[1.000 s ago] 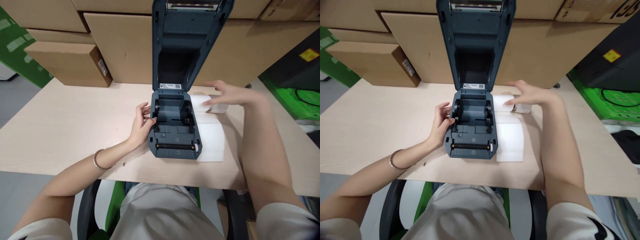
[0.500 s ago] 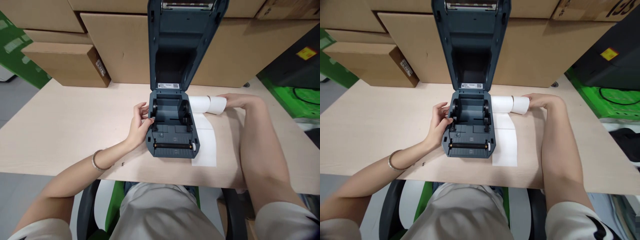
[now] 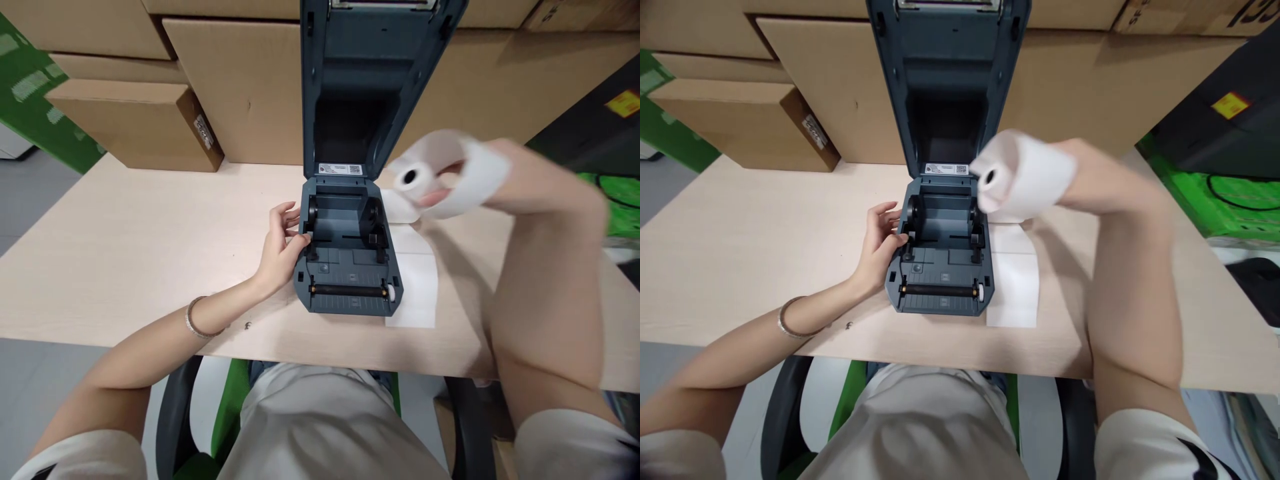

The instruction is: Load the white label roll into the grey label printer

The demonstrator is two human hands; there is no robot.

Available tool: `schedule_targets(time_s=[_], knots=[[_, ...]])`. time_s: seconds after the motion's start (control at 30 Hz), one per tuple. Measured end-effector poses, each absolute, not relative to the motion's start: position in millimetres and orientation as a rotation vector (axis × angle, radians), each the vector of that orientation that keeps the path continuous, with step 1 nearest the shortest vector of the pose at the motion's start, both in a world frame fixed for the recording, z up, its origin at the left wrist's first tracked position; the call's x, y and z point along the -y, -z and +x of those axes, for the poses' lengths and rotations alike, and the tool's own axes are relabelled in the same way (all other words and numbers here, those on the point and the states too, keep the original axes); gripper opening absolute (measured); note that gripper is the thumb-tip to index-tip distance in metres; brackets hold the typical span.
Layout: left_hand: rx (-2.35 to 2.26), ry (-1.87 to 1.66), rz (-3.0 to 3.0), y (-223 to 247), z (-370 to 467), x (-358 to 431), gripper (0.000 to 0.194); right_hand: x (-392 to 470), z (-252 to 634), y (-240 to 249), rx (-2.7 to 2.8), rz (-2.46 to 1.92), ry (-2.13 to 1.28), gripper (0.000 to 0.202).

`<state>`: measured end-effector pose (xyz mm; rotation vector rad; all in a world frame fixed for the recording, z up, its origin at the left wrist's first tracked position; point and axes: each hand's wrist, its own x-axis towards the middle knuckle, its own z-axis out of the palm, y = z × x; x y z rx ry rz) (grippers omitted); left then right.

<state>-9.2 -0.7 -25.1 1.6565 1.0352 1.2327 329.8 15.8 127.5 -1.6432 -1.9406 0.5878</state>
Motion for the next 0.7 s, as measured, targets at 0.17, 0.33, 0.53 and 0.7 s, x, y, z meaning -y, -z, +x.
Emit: schedule_targets(time_s=[0.17, 0.33, 0.53, 0.7], knots=[[-1.053, -1.214, 1.659, 26.0, -9.6, 0.1, 0.062, -15.7, 247.9, -93.3, 2.539, -1.207, -0.413, 0.023], [-1.026, -1.229, 1.636, 25.6, -7.1, 1.0, 0.063, -14.5, 245.9, -76.4, 2.628, -1.152, -0.443, 0.045], [-1.036, -1.241, 1.645, 24.0, -4.7, 2.5, 0.060, -3.0, 262.2, -95.0, 2.453, -1.375, -0.601, 0.111], [-1.025, -1.229, 1.652, 25.2, -6.9, 1.5, 0.061, 18.0, 257.3, -108.9, 2.635, -1.191, -0.637, 0.078]])
